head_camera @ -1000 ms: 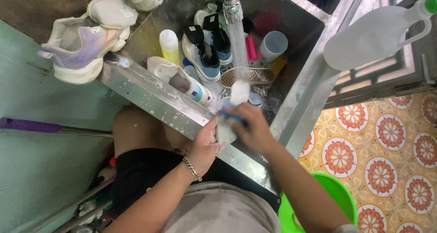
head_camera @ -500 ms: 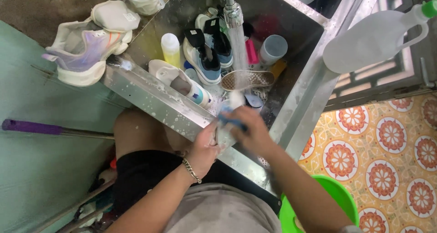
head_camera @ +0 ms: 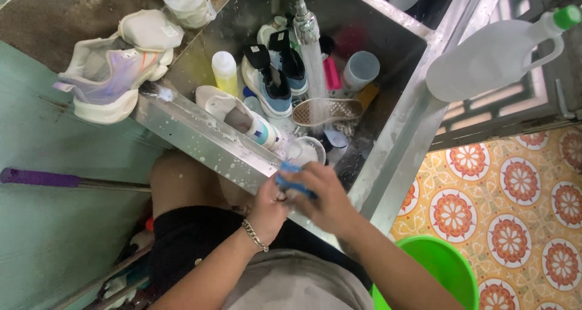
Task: Washing and scrubbing various pairs of sneakers in a utility sink using a brush and water.
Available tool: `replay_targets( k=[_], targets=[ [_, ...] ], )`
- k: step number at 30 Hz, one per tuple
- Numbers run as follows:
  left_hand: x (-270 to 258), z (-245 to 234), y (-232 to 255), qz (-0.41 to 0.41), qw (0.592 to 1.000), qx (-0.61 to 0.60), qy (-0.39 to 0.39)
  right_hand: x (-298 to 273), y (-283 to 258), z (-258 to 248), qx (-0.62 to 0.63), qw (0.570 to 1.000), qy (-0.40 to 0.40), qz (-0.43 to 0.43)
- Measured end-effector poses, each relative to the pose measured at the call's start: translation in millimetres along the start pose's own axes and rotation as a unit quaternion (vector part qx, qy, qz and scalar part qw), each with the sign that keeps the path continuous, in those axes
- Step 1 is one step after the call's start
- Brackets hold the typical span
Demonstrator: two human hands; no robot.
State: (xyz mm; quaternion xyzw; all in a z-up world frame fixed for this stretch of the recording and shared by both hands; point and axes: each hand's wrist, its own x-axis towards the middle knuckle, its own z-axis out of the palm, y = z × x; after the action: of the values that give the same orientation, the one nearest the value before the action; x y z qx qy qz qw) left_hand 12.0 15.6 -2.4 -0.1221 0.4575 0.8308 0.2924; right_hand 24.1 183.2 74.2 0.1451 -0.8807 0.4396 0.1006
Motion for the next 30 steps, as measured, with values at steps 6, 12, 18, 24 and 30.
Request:
replay_targets(
  k=[6, 12, 18, 24, 30],
  targets=[
    [-16, 11, 30, 0.041, 0.994, 0.091, -0.048, -22, 46, 17, -0.017, 0.996, 0.071, 0.053],
    [-4, -1, 3, 0.052, 0.995, 0.068, -0.053, -15, 61, -14, -0.052, 0.992, 0.064, 0.095],
    [-10, 4, 23, 0.050, 0.996, 0.053, -0.057, -30, 59, 22, 0.004, 0.995, 0.063, 0.082],
    [29, -25, 21, 0.078, 0.995, 0.003, -0.065, 35, 98, -26, -0.280, 0.916, 0.006, 0.289],
    [66, -5, 90, 0.073, 0.995, -0.043, -0.049, 65, 169, 2, -0.024, 0.911, 0.026, 0.411]
  ],
)
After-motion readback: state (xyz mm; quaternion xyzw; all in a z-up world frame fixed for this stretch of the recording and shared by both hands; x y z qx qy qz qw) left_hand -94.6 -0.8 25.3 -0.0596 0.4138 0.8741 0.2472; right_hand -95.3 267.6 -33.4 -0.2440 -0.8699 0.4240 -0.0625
